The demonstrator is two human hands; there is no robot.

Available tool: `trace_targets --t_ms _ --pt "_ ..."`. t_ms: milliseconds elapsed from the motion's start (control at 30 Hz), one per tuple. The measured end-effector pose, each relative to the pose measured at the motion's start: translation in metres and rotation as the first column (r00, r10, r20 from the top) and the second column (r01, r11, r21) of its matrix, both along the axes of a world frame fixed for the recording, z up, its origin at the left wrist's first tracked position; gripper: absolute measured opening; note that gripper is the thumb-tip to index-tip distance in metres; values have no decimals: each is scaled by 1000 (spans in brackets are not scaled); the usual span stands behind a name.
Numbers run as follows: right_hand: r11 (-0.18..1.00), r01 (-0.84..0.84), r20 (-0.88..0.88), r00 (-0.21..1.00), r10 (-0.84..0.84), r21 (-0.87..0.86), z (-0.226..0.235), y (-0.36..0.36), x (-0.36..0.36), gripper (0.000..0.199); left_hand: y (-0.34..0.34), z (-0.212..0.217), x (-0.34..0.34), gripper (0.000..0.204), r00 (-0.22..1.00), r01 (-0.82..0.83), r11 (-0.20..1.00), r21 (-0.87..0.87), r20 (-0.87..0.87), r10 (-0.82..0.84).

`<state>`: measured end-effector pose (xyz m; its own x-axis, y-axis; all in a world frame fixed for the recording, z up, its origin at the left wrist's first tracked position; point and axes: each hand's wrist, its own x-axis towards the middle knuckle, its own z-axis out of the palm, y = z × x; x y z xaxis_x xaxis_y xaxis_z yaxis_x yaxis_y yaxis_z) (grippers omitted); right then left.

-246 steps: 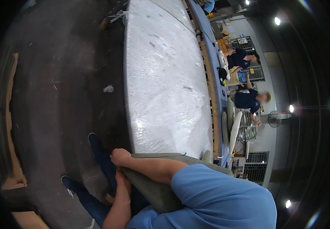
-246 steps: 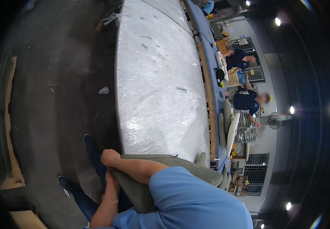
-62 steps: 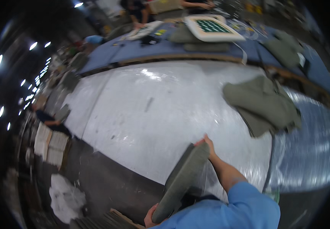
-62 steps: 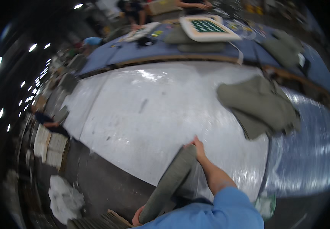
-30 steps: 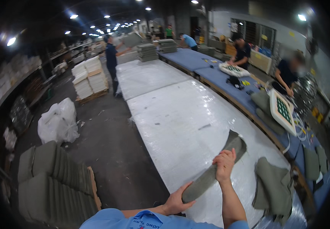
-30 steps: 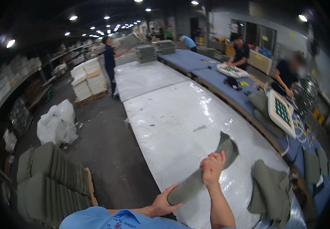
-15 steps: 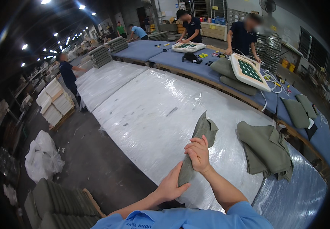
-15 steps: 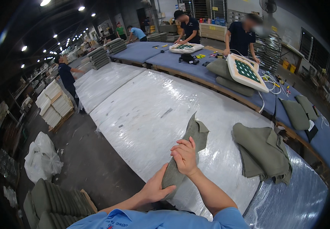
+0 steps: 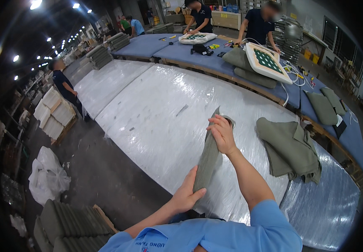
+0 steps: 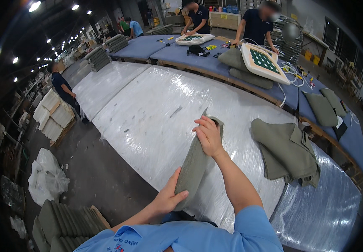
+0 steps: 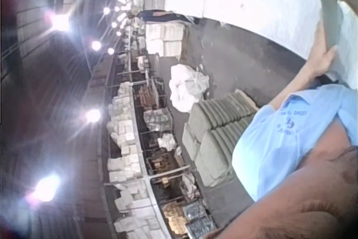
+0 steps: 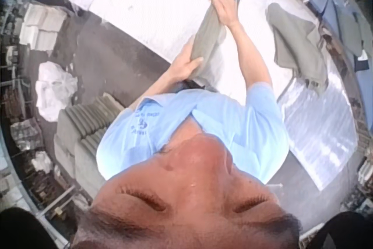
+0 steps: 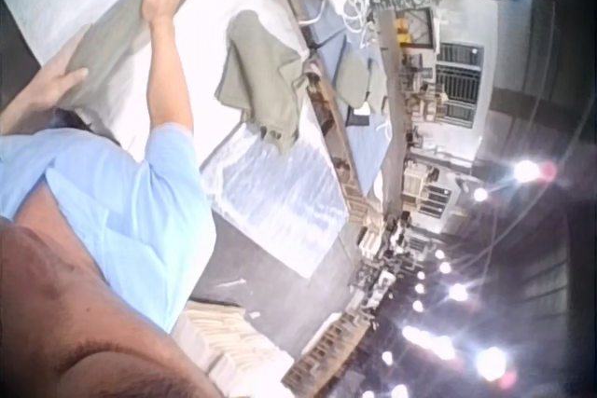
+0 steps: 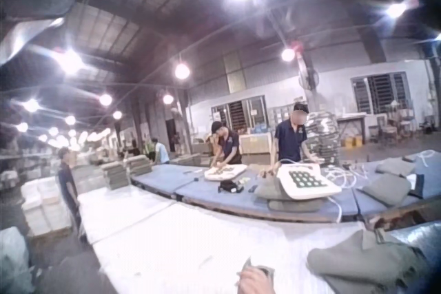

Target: The person repeatedly folds green fabric cushions on a large work table in a warehouse. They smooth and align each cushion, fold it in half, and place it on a growing stack. Other workers are visible in the background performing similar tasks.

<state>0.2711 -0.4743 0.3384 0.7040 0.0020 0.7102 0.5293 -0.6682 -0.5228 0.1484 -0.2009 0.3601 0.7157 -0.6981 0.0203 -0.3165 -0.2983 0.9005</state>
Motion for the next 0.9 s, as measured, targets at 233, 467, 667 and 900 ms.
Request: trace_targets --t_ms 233,467,667,900 --pt "996 73 -118 990 -77 -41 5 22 24 26 26 5 15 87 998 7 1000 -11 -69 -8" --pt "971 37 -133 991 -6 235 2 35 32 24 35 -2 41 88 986 109 992 -70 -122 -117" --pt "894 100 -169 985 -27 437 -7 36 27 31 2 -26 91 95 958 194 969 -152 -184 -221" --pt "815 177 -167 981 -101 552 -14 32 8 30 -64 -30 145 100 911 150 972 -181 -358 -207"
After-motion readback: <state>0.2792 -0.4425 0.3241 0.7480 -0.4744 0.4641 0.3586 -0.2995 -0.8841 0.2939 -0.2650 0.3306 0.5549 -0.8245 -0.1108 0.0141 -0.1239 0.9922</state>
